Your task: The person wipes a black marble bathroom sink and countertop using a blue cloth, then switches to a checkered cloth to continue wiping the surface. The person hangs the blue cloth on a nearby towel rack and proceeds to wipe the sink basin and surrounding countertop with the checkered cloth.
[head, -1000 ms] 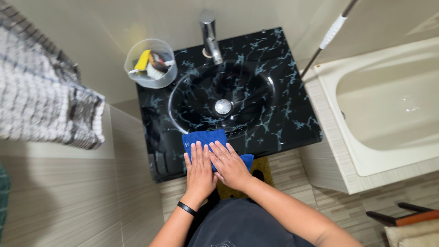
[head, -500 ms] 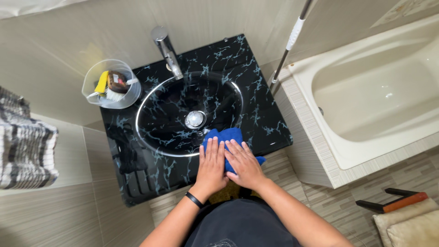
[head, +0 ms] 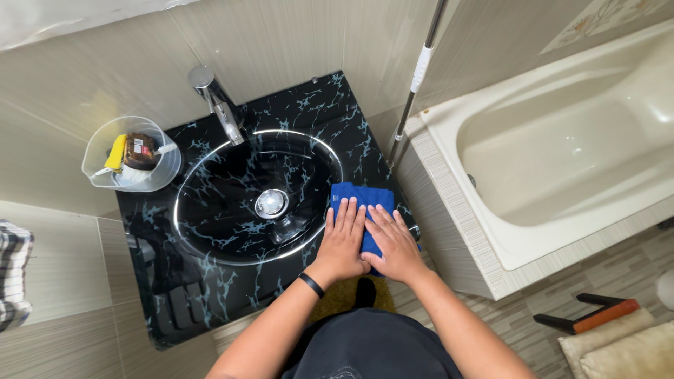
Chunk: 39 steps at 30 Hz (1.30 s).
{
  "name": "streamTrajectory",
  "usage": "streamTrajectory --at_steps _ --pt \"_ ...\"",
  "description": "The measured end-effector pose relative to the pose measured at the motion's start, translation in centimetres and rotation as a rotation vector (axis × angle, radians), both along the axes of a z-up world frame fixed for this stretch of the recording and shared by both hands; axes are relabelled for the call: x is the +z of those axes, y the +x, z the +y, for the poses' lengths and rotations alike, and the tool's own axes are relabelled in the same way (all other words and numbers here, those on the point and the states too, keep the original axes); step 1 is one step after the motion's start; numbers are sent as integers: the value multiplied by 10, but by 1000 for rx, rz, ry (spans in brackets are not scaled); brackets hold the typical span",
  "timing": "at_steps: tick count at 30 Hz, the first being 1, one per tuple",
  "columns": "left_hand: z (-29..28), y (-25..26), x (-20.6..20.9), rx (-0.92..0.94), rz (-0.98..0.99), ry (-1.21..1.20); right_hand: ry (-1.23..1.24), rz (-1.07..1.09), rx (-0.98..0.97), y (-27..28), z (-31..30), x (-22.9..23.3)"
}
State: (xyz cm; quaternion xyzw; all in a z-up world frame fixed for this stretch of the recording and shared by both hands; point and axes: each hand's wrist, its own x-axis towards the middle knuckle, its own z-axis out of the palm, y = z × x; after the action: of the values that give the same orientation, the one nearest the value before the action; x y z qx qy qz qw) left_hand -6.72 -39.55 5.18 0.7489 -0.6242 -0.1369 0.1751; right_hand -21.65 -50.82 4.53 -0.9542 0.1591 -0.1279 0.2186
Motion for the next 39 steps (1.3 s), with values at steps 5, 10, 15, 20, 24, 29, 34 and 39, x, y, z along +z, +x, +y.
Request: streamTrajectory --at_steps 5,10,15,20,24,29,34,39 --pt "-32 2 -4 38 42 18 -17 -8 -26 3 -27 -1" --pt "-56 14 -5 99 115 78 -53 41 -34 19 -52 -2" --pt "-68 26 -6 188 122 84 -89 96 4 42 -73 -2" --pt "-58 28 -12 274 99 70 -117 110 73 56 -76 1" --pt "-39 32 -16 325 95 58 -138 105 131 65 -66 5" --pt "-6 45 -14 353 124 190 -139 79 186 81 -34 10" --pt "40 64 -16 354 186 295 -119 77 236 101 9 9" --pt "75 90 -11 337 161 429 -59 128 255 127 44 11"
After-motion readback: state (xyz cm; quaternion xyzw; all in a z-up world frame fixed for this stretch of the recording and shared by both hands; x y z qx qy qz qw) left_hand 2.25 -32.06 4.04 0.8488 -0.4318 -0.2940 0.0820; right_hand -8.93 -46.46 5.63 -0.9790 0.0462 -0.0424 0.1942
